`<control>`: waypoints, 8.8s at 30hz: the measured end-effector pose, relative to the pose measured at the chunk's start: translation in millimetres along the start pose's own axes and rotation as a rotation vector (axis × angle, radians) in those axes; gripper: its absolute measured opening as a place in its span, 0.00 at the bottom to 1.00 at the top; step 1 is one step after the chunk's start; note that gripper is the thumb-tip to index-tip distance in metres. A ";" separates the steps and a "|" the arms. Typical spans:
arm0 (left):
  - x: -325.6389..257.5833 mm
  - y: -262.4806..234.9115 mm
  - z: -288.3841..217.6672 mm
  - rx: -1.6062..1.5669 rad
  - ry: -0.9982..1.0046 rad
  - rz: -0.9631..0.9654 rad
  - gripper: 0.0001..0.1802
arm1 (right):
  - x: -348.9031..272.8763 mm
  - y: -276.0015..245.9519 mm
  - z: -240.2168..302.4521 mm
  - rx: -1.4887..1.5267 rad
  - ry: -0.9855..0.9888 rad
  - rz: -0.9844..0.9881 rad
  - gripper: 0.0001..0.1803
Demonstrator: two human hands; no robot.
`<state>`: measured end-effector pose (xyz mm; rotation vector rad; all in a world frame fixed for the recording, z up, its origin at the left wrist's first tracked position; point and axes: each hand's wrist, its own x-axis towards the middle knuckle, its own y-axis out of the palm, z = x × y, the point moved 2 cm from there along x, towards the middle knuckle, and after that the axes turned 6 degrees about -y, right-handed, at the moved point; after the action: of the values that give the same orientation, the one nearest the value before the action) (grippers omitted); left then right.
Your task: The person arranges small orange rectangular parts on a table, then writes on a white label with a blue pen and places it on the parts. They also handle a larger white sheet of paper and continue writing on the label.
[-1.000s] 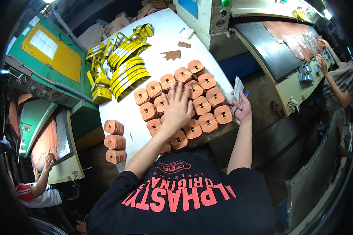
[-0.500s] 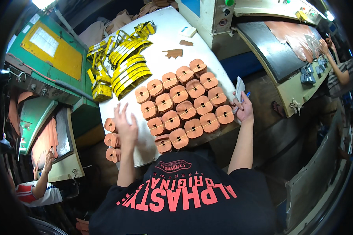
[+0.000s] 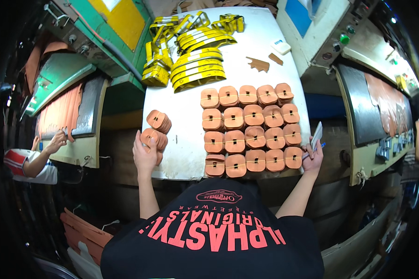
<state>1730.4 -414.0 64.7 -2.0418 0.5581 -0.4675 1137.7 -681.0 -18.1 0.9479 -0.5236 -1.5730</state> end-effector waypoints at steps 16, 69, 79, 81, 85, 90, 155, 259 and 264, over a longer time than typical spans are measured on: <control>5.4 -5.7 -32.2 0.230 -0.176 0.153 0.53 | 12.8 -21.8 1.1 0.015 0.037 0.118 0.19; -5.4 -10.2 -69.0 0.272 0.127 0.346 0.52 | 5.3 -6.0 -0.4 0.003 0.037 0.108 0.21; -10.0 -3.2 -67.6 0.336 0.067 0.299 0.52 | 1.1 2.5 -0.2 -0.010 0.040 0.135 0.20; -8.1 -4.4 -69.2 0.350 0.038 0.311 0.51 | 3.3 1.8 -1.2 -0.022 0.041 0.112 0.21; -8.0 -7.6 -70.9 0.331 0.036 0.331 0.50 | 5.6 -6.6 -0.6 0.000 0.054 0.122 0.20; -10.7 -5.3 -70.2 0.292 0.034 0.312 0.49 | 5.8 -9.4 -0.4 0.036 0.083 0.098 0.20; -18.7 19.1 -79.3 0.111 0.118 0.230 0.52 | -3.0 0.2 -3.2 0.110 -0.024 0.164 0.20; 0.4 -14.3 -122.2 -0.474 0.340 0.541 0.16 | -3.3 4.0 -2.9 0.056 0.051 0.087 0.20; 7.8 4.2 -93.2 -0.490 0.203 0.481 0.12 | -3.1 1.9 -1.8 0.049 0.041 0.109 0.20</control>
<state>1686.5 -484.8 107.5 -2.2180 1.3571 -0.2613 1140.3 -678.1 -16.8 0.9707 -0.5784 -1.4463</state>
